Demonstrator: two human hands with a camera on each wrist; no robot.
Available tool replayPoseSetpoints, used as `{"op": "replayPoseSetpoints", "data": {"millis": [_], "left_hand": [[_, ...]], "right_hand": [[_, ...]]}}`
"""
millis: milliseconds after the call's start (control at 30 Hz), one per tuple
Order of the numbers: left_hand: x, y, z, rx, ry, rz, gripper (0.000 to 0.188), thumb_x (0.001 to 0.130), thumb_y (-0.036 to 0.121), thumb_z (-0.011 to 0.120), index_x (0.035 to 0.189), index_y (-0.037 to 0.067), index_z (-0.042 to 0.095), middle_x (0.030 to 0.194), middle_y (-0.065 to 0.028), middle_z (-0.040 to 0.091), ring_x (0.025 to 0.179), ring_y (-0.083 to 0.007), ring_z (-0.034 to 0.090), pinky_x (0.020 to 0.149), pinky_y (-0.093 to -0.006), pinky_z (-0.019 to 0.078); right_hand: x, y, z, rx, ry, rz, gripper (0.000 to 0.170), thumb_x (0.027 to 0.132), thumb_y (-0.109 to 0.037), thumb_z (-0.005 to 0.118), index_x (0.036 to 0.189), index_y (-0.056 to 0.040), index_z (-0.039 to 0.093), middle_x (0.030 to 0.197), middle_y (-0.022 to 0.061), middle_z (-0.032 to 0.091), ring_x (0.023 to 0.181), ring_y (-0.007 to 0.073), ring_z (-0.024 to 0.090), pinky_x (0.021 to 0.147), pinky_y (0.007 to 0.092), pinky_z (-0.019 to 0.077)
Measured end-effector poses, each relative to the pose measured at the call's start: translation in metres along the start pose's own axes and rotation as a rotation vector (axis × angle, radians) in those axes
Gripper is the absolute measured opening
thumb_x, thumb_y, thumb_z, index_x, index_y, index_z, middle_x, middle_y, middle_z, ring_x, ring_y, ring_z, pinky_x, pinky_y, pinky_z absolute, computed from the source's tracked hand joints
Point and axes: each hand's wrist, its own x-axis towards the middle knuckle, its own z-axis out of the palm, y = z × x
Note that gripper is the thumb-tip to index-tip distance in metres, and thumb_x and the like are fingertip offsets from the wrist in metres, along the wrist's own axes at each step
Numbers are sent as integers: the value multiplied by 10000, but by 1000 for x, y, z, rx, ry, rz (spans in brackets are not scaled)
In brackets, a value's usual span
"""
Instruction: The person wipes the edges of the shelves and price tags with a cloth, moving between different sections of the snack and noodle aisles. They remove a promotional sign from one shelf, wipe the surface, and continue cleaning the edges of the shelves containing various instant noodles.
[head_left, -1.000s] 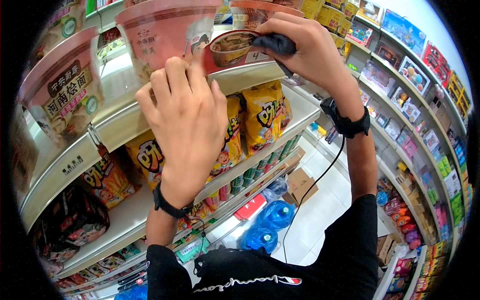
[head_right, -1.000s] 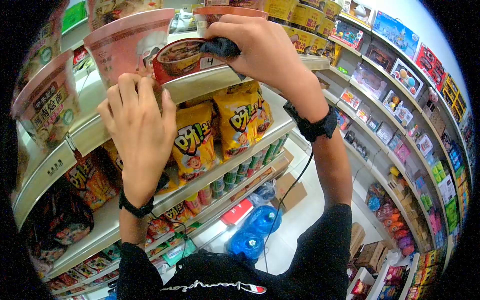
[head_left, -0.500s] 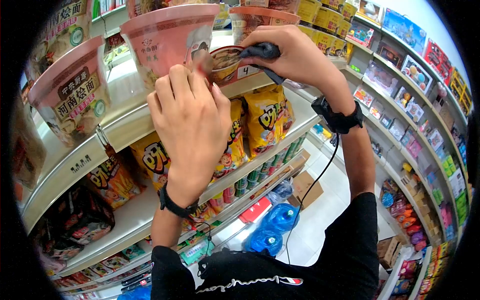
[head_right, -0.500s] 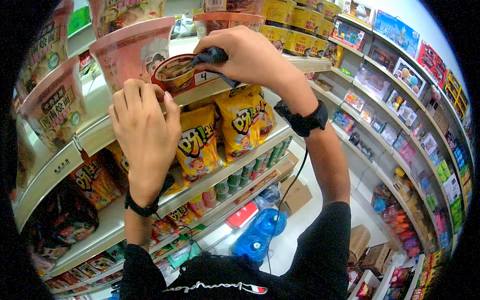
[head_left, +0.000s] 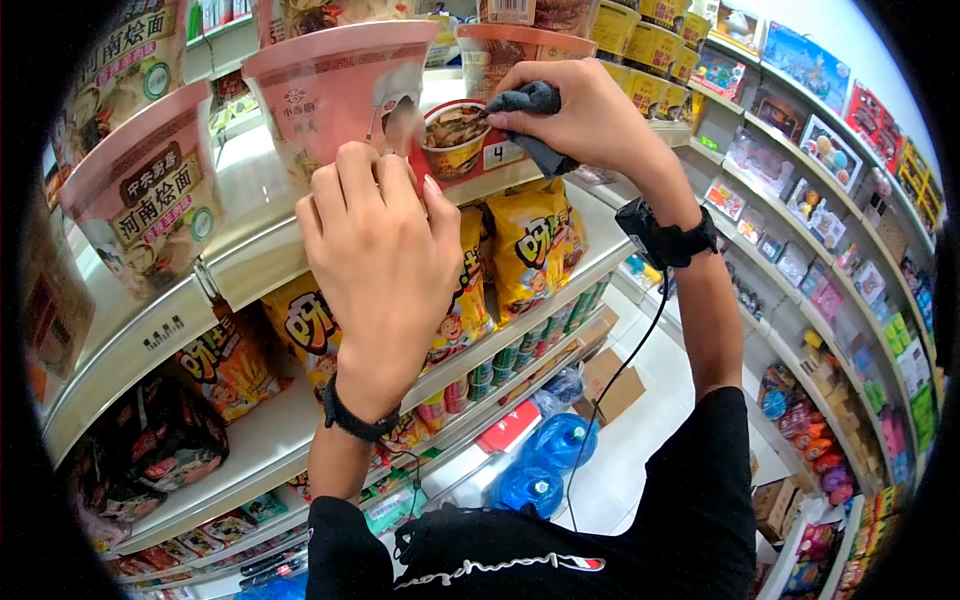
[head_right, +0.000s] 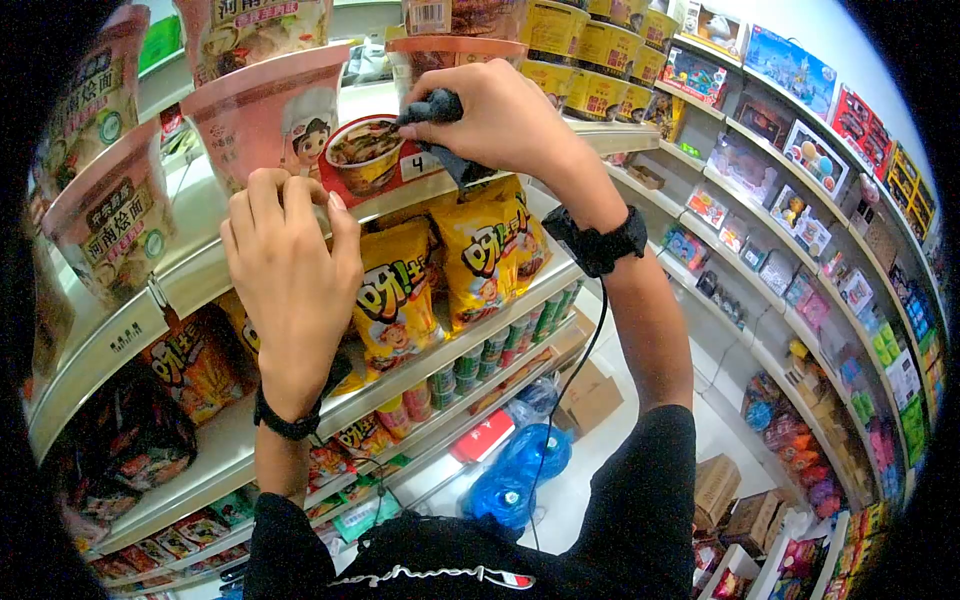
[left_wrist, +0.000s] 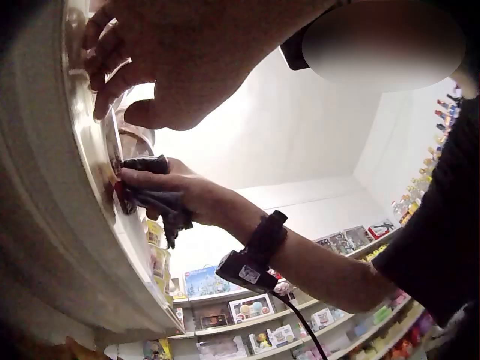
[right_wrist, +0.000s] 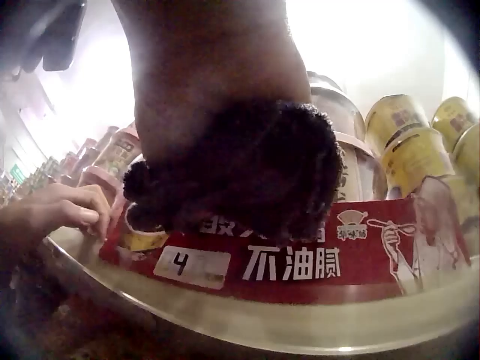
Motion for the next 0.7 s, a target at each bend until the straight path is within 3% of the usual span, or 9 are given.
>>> {"op": "replayPoseSetpoints", "data": {"millis": [133,233,333,633,667,700], "left_hand": [[1,0,-1,7,-9,3,197,823,225,674,873,47,606,948,-98,527,946,-274,527,822,-408,426],[1,0,-2,3,-23,8,192,829,227,674,852,53,596,922,-95,527,937,-276,528,818,-412,428],[2,-1,-4,-3,-41,1,185,849,222,666,867,51,596,928,-99,538,946,-284,533,831,-420,429],[0,1,-8,-12,-65,-9,243,877,275,654,912,37,618,954,-121,542,944,-303,527,831,-432,419],[1,1,-6,-17,-53,-5,254,869,288,652,890,38,617,933,-120,534,931,-297,520,818,-429,414],[1,1,-5,-22,-40,0,265,862,301,650,868,39,616,911,-119,526,918,-292,513,805,-426,409]], "right_hand": [[-2,4,0,-75,-17,61,251,840,-281,781,991,-85,743,832,175,716,772,354,698,715,391,555],[-5,3,3,4,-47,145,226,843,-223,791,970,-51,721,850,115,704,755,239,673,731,332,534],[-15,-2,8,-121,39,-24,233,836,-233,792,985,-69,722,898,106,692,827,281,675,759,357,530],[-27,21,-10,-148,66,65,215,833,-291,778,983,-143,734,923,79,691,891,310,675,763,392,540],[-29,21,-13,-132,60,61,221,852,-198,778,1013,-64,708,913,110,670,861,308,664,774,364,514],[-32,24,-16,-152,52,77,220,854,-192,775,1020,-65,707,924,112,670,865,310,663,775,368,515]]}}
